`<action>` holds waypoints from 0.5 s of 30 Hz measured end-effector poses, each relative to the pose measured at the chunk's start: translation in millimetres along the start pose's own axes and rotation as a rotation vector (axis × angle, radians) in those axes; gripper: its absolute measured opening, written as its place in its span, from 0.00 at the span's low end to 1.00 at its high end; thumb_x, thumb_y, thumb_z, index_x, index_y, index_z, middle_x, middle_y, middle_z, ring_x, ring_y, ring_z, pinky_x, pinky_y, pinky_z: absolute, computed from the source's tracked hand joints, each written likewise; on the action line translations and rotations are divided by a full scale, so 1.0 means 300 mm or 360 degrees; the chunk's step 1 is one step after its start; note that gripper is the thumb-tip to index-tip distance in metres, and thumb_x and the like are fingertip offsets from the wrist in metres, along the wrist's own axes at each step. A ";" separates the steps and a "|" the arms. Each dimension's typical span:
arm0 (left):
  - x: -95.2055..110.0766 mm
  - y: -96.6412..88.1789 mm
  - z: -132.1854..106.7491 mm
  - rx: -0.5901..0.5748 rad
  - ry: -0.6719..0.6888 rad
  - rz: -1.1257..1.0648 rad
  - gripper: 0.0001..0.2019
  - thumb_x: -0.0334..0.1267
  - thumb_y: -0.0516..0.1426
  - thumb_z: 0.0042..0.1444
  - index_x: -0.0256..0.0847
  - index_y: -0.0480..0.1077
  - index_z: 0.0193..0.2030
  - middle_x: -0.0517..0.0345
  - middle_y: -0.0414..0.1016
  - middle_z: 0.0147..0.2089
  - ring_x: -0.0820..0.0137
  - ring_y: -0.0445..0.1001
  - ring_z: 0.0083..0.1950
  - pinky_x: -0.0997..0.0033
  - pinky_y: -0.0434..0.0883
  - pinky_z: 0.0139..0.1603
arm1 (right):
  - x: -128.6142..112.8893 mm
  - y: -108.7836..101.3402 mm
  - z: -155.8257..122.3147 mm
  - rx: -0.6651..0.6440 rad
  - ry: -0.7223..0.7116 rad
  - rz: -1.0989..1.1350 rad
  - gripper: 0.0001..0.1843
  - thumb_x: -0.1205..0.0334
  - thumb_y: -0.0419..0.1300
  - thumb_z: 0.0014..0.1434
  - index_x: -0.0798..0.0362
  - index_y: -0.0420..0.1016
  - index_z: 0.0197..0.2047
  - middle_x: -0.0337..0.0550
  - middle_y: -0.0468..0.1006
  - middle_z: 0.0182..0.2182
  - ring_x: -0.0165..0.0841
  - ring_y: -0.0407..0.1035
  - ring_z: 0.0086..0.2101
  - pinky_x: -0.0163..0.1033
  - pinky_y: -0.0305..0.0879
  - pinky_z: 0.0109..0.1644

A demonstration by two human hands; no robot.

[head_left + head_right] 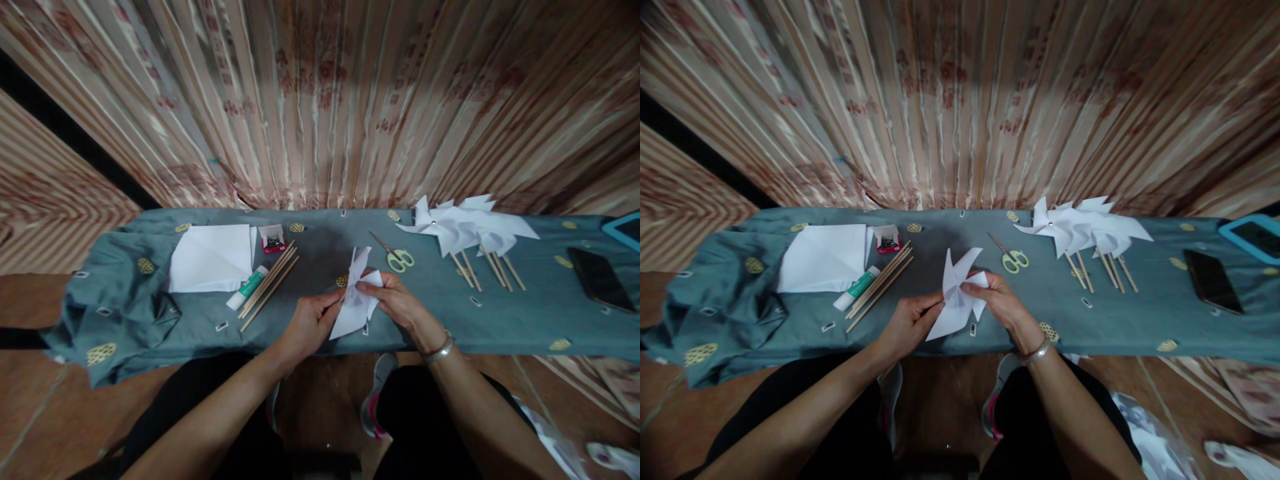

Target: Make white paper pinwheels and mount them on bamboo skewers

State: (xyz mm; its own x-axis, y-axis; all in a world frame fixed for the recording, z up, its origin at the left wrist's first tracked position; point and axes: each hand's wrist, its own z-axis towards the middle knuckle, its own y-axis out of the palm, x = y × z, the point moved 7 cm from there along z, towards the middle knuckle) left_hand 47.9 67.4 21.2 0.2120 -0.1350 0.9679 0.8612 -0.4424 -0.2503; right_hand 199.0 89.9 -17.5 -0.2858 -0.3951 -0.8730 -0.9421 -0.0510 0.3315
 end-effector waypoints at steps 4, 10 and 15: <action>0.000 -0.002 0.002 -0.0032 -0.0008 -0.0007 0.17 0.39 0.51 0.62 0.38 0.78 0.49 0.58 0.81 0.36 0.65 0.77 0.41 0.73 0.70 0.42 | 0.006 0.000 -0.001 -0.0012 -0.0003 -0.0030 0.16 0.57 0.75 0.39 0.54 0.79 0.30 0.35 0.80 0.25 0.27 0.70 0.23 0.33 0.65 0.30; -0.012 -0.004 0.001 -0.0002 0.0002 -0.0001 0.18 0.39 0.51 0.62 0.37 0.76 0.53 0.57 0.82 0.45 0.64 0.78 0.44 0.73 0.71 0.44 | 0.025 0.019 -0.004 0.0071 -0.0004 0.0087 0.17 0.56 0.76 0.35 0.54 0.79 0.26 0.35 0.80 0.22 0.27 0.70 0.22 0.32 0.66 0.29; -0.025 -0.008 0.000 0.0043 0.0026 0.0043 0.20 0.38 0.51 0.62 0.37 0.72 0.58 0.57 0.81 0.48 0.65 0.79 0.44 0.73 0.71 0.44 | 0.045 0.028 -0.001 0.0110 0.0014 0.0174 0.18 0.55 0.77 0.32 0.53 0.78 0.25 0.34 0.79 0.21 0.26 0.70 0.21 0.31 0.68 0.29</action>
State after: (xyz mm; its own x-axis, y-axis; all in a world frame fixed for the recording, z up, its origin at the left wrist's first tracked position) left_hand 44.4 69.6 14.5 0.2279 -0.1614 0.9602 0.8674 -0.4144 -0.2755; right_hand 187.2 83.9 -26.6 -0.3864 -0.4027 -0.8298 -0.9152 0.0562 0.3990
